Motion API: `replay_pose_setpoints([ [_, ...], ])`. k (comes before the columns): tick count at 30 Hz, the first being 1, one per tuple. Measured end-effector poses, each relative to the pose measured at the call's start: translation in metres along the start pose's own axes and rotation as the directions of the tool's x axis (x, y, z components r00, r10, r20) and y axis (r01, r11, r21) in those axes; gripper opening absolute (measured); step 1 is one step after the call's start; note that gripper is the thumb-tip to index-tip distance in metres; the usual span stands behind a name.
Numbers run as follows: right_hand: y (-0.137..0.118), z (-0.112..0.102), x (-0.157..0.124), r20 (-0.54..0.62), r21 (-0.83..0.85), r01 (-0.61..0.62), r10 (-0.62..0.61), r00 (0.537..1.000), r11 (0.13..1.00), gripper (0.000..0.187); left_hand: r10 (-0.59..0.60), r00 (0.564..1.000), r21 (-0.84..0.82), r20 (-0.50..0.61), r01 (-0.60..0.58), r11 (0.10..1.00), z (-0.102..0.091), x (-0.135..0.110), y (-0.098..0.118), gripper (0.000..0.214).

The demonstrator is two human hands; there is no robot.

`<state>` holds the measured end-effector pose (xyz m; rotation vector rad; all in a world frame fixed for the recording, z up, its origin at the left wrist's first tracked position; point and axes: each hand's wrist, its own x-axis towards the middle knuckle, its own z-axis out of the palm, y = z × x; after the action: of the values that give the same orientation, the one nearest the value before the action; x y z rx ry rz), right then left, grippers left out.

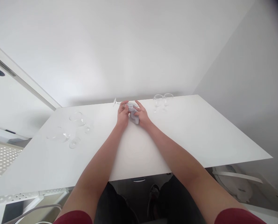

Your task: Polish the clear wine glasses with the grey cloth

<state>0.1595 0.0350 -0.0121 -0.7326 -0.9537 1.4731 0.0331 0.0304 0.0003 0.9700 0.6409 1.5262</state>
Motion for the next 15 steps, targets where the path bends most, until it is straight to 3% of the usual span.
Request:
replay_pose_setpoints([
  [5,-0.0031,-0.0055,0.0006,-0.038,0.132,0.038,-0.033,0.999,0.991,0.093,-0.011,0.999,-0.142,0.046,0.017,0.99,-0.0004,0.0024,0.0043,0.04],
  [9,-0.0057,-0.0071,0.0002,-0.06,0.213,0.093,-0.082,0.995,0.973,0.081,-0.023,0.997,-0.204,0.067,0.036,0.978,-0.0039,0.006,0.0039,0.027],
  [12,-0.0069,-0.0065,-0.0004,-0.042,0.235,0.116,-0.109,0.993,0.965,0.067,-0.022,1.0,-0.13,0.011,0.023,0.991,-0.0054,0.0055,0.0021,0.015],
  [15,-0.0071,-0.0057,-0.0008,-0.024,0.237,0.145,-0.144,0.989,0.961,0.053,-0.002,0.999,0.024,0.041,0.001,1.0,-0.0028,0.0034,-0.0009,0.03],
])
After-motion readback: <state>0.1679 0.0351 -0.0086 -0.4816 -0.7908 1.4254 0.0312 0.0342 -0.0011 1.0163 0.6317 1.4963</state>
